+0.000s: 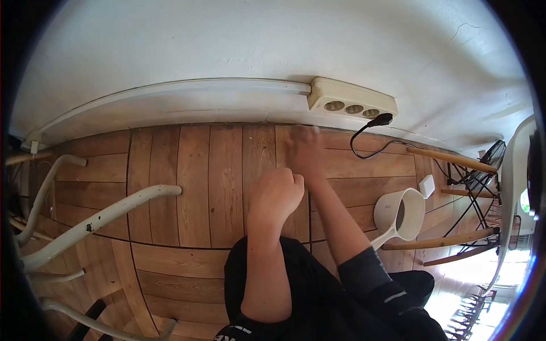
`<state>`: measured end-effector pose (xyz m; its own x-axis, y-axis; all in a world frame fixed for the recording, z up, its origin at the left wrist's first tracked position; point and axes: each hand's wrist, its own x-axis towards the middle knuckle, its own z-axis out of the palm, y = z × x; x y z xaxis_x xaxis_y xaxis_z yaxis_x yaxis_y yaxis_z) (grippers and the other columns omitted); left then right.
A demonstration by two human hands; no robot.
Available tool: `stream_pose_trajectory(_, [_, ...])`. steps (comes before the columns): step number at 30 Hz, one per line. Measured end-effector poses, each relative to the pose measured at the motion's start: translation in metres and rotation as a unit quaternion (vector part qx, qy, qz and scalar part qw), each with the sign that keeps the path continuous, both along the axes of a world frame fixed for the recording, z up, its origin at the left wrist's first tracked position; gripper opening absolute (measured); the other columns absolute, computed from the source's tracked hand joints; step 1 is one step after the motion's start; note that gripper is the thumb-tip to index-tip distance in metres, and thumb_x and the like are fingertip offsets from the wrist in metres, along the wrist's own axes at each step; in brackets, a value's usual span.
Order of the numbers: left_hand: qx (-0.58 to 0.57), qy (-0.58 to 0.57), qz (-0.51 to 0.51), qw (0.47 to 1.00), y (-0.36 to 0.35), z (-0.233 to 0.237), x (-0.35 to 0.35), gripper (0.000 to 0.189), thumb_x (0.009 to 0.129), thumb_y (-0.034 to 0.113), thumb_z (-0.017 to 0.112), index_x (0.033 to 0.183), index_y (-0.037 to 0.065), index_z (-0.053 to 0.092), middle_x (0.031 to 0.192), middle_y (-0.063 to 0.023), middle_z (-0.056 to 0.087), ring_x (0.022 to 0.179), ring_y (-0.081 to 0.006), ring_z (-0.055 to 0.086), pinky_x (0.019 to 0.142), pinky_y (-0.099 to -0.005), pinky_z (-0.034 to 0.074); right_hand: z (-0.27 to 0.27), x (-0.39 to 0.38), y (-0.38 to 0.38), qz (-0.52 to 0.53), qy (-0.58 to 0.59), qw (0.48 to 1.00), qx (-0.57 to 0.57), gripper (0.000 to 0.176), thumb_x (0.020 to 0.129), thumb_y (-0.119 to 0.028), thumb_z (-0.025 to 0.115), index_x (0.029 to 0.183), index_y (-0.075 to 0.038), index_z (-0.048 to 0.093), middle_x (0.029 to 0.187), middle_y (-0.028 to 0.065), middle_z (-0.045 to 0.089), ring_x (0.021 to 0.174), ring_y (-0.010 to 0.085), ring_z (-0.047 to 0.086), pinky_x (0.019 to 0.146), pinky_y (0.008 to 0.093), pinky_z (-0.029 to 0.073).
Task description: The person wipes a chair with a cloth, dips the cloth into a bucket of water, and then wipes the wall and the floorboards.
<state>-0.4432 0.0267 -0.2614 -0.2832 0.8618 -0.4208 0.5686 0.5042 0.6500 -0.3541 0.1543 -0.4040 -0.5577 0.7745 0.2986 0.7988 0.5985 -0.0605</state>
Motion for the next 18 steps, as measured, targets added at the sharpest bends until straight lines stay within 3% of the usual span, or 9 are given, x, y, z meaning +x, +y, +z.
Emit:
stream_pose_trajectory(5, [-0.009,0.002,-0.002,1.0,0.001,-0.003,0.0,0.035,0.083,0.026,0.042,0.078,-0.003,0.061,0.081,-0.0242,0.06,0.079,-0.0395,0.059,0.073,-0.0455,0.046,0.006,-0.038,-0.026,0.035,0.028,0.997,-0.058,0.048,0.091,-0.034,0.043,0.132,-0.009,0.043,0.129,0.0092,0.048,0.126,0.0285,0.036,0.106,0.0478,0.024])
stream_pose_trajectory(7, [-0.001,0.003,0.002,1.0,0.0,-0.005,-0.002,0.035,0.083,0.026,0.042,0.078,-0.002,0.062,0.081,-0.0243,0.06,0.079,-0.0396,0.059,0.073,-0.0456,0.046,-0.003,-0.013,-0.014,0.03,-0.056,0.998,0.019,0.048,0.092,-0.035,0.043,0.133,-0.011,0.043,0.133,0.0082,0.045,0.129,0.0265,0.034,0.106,0.0512,0.022])
stream_pose_trajectory(12, [-0.013,-0.001,0.004,1.0,-0.006,0.001,-0.006,0.034,0.083,0.026,0.042,0.079,-0.002,0.062,0.082,-0.0243,0.06,0.08,-0.0396,0.059,0.073,-0.0456,0.046,0.008,0.049,0.005,-0.08,-0.002,0.997,-0.008,0.049,0.091,-0.037,0.042,0.132,-0.01,0.045,0.135,0.0101,0.045,0.129,0.0292,0.035,0.105,0.0541,0.022])
stream_pose_trajectory(15, [-0.011,-0.01,0.0,1.0,-0.004,0.004,-0.005,0.035,0.083,0.026,0.042,0.08,-0.002,0.062,0.083,-0.0242,0.06,0.081,-0.0395,0.059,0.074,-0.0454,0.046,0.009,0.023,0.0,-0.087,-0.014,0.995,-0.043,0.051,0.091,-0.039,0.042,0.131,-0.008,0.046,0.137,0.0115,0.042,0.13,0.0315,0.032,0.105,0.0532,0.021])
stream_pose_trajectory(18, [-0.016,-0.006,0.005,1.0,-0.001,0.007,-0.001,0.035,0.083,0.026,0.043,0.08,-0.002,0.063,0.083,-0.024,0.06,0.081,-0.0393,0.059,0.074,-0.0452,0.046,0.003,-0.021,-0.023,0.008,-0.022,0.999,-0.035,0.05,0.09,-0.041,0.043,0.126,-0.005,0.049,0.135,0.0143,0.041,0.129,0.0332,0.032,0.106,0.0518,0.02])
